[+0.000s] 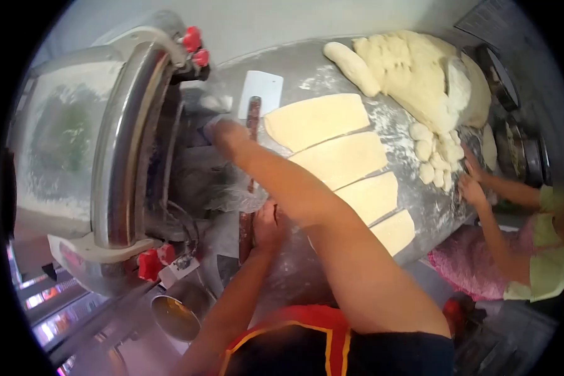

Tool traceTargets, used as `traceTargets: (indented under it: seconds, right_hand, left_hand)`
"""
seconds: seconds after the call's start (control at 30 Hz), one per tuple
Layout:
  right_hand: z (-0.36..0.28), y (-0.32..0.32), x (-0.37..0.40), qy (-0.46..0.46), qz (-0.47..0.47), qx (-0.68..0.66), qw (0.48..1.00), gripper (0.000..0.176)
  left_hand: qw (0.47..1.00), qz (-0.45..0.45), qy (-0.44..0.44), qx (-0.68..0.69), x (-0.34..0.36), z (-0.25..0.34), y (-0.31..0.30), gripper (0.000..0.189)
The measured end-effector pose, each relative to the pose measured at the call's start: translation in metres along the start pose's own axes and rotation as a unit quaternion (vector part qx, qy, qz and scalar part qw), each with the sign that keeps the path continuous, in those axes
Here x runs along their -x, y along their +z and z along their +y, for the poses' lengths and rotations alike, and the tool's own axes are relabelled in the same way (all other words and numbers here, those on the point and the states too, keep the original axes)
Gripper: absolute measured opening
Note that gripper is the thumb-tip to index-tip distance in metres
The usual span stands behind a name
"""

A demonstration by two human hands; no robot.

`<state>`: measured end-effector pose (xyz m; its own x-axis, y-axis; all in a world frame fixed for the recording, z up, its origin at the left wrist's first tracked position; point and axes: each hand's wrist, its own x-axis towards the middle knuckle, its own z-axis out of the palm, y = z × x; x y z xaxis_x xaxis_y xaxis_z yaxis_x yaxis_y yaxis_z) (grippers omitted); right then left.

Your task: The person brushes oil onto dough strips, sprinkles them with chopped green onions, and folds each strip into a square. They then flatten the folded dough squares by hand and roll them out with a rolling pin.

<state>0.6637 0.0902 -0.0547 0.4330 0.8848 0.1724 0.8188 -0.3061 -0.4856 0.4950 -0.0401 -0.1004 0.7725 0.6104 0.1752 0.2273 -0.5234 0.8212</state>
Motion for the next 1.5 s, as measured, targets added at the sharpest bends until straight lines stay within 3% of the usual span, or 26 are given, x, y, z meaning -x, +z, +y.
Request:
traceTargets:
  seconds: [0.07,0.17,0.27,0.3,0.33,0.4,0.43,0.5,0.53,0.57,0.6,0.67,0.73,0.8,0.83,0.93,0.97,1.07,1.1,1.13,1.2,1.3,1.4,1.5]
  right_hand:
    - [-0.014,-0.017,-0.003,0.089,-0.071,-0.033,0.993,0.015]
    - [0.003,-0.001,-0.009,0.106,-0.030,-0.112,0.988,0.016]
    - [0.008,-0.007,0.007,0.134,0.117,-0.292,0.940,0.015]
    - [0.004,-0.021,0.020,0.235,0.111,-0.463,0.847,0.015]
    - [-0.001,-0.044,0.037,0.327,0.100,-0.612,0.713,0.015]
    - [0.004,-0.084,0.086,0.378,0.127,-0.715,0.574,0.016]
    - [0.032,-0.084,0.123,0.329,0.096,-0.731,0.591,0.021]
    - [0.043,-0.122,0.189,0.383,0.115,-0.685,0.609,0.019]
    - [0.065,-0.121,0.223,0.384,0.159,-0.651,0.636,0.017]
    - [0.066,-0.142,0.250,0.453,0.189,-0.571,0.658,0.016]
    - [0.101,-0.133,0.289,0.413,0.234,-0.507,0.720,0.015]
    - [0.134,-0.134,0.341,0.426,0.350,-0.385,0.740,0.015]
    - [0.131,-0.126,0.360,0.419,0.431,-0.345,0.720,0.015]
    - [0.099,-0.114,0.362,0.456,0.320,-0.403,0.726,0.013]
    - [0.080,-0.110,0.356,0.443,0.277,-0.498,0.692,0.012]
    - [0.077,-0.131,0.349,0.480,0.406,-0.492,0.602,0.011]
    - [0.104,-0.123,0.363,0.454,0.457,-0.495,0.583,0.010]
    - [0.113,-0.117,0.383,0.449,0.410,-0.471,0.639,0.013]
    - [0.099,-0.117,0.379,0.448,0.329,-0.466,0.688,0.017]
    - [0.068,-0.132,0.362,0.462,0.273,-0.474,0.698,0.016]
    - [0.081,-0.125,0.366,0.452,0.365,-0.487,0.652,0.018]
    - [0.084,-0.133,0.383,0.452,0.343,-0.476,0.672,0.018]
    - [0.064,-0.148,0.406,0.457,0.243,-0.475,0.712,0.019]
    - [0.083,-0.149,0.444,0.458,0.382,-0.426,0.681,0.019]
  left_hand:
    - [0.999,-0.034,-0.009,0.010,-0.004,0.003,-0.006,0.024]
    - [1.000,-0.024,0.006,0.016,-0.002,0.000,-0.004,0.023]
    - [0.999,0.014,0.024,0.027,-0.003,0.006,-0.005,0.021]
    - [0.999,0.019,0.025,0.007,-0.001,0.006,-0.004,0.019]
    - [0.999,0.022,0.024,-0.013,0.002,0.005,-0.002,0.018]
    - [0.999,0.018,0.020,-0.036,0.001,0.005,-0.002,0.016]
    - [0.999,0.008,0.016,-0.039,-0.001,0.007,-0.005,0.016]
    - [0.999,-0.003,0.010,-0.040,0.000,0.005,-0.005,0.016]
    - [0.999,-0.003,0.012,-0.037,-0.001,0.001,-0.003,0.016]
    - [0.999,-0.005,0.013,-0.034,0.000,-0.001,-0.001,0.016]
    - [0.999,-0.001,0.013,-0.032,-0.001,-0.002,0.000,0.017]
    - [0.999,0.005,0.016,-0.028,-0.002,0.000,-0.002,0.019]
    - [0.999,-0.012,-0.003,-0.044,-0.003,0.005,-0.003,0.016]
    - [0.998,0.014,0.022,-0.063,-0.004,0.006,-0.002,0.015]
    - [0.998,0.011,0.026,-0.061,-0.004,0.005,-0.002,0.013]
    - [0.997,0.027,0.050,-0.056,-0.004,0.009,-0.003,0.014]
    - [0.997,0.021,0.049,-0.057,-0.004,0.008,-0.003,0.014]
    - [0.998,0.007,0.046,-0.052,-0.005,0.004,-0.002,0.015]
    - [0.998,0.002,0.044,-0.051,-0.005,0.003,-0.003,0.015]
    - [0.998,-0.003,0.041,-0.049,-0.004,0.003,-0.003,0.015]
    - [0.996,0.013,0.066,-0.054,-0.004,0.004,-0.002,0.015]
    - [0.996,0.016,0.067,-0.053,-0.004,0.007,-0.005,0.014]
    - [0.996,0.007,0.074,-0.057,-0.003,0.004,-0.004,0.014]
    - [0.995,0.010,0.073,-0.068,-0.002,0.003,-0.003,0.014]
